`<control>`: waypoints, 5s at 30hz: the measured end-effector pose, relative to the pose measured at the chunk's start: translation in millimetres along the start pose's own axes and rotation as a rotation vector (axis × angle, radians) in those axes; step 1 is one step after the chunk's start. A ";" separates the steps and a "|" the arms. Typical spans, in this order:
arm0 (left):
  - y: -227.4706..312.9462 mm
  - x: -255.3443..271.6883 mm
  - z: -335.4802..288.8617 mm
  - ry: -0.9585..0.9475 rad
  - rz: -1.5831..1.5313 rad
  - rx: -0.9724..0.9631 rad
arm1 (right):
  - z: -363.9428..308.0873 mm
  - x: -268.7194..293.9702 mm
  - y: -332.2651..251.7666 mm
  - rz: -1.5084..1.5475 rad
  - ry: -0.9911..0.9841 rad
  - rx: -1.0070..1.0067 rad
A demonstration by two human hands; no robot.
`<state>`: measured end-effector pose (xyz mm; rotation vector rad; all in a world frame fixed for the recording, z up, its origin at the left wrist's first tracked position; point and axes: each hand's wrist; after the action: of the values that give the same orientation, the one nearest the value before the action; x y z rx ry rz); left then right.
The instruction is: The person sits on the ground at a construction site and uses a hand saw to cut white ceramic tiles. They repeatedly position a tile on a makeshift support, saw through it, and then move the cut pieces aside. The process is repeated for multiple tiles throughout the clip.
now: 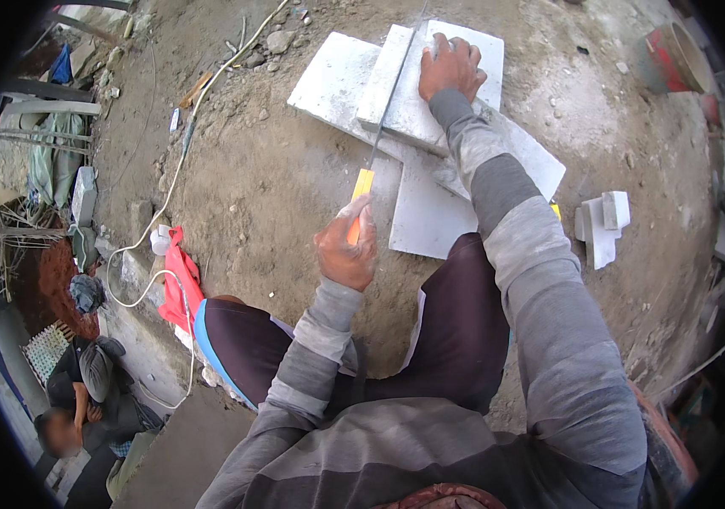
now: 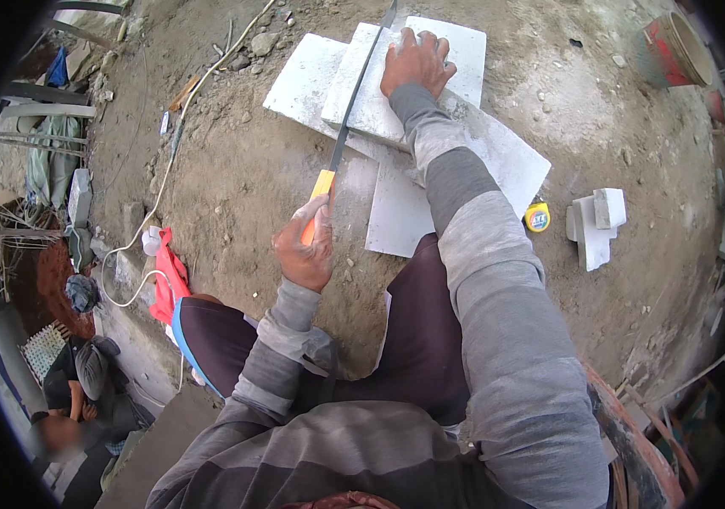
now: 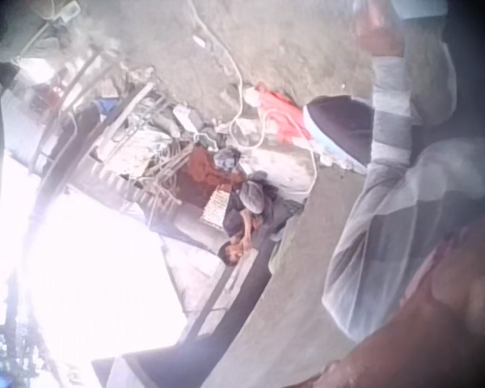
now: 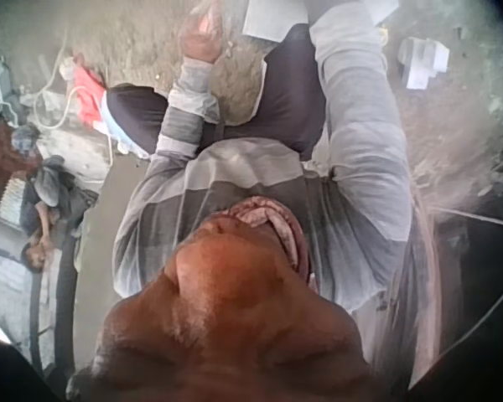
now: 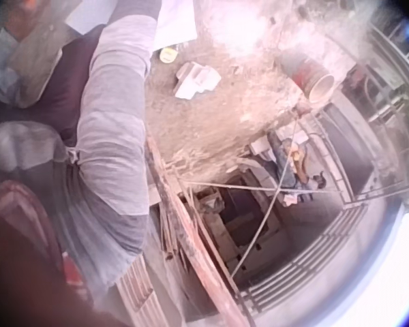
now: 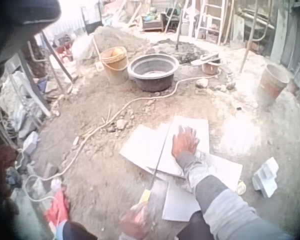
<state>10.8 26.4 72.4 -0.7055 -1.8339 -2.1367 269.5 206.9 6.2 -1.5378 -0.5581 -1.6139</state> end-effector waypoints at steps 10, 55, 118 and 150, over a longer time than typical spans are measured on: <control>-7.5 -0.9 -15.8 -0.023 0.019 0.017 | 4.2 0.6 5.3 -0.010 0.016 -0.003; -45.7 -4.5 -54.7 0.088 -0.111 0.032 | 6.6 -4.7 -11.8 -0.108 -0.062 -0.066; -67.4 -35.8 -68.6 0.097 -0.029 0.011 | 8.8 -7.3 -4.0 -0.019 0.039 0.062; 22.6 -5.3 13.3 -0.050 -0.085 0.066 | 8.6 -1.5 -1.8 -0.011 0.044 0.045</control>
<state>28.8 34.5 90.4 -0.6840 -1.9844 -2.1167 273.2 215.1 6.4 -1.4652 -0.5758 -1.6290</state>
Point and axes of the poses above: each hand's wrist, its own z-axis towards the middle knuckle, its own x-axis out of the back of the hand, y = z × x, and after that the axes turned 2 degrees about -z, right-handed
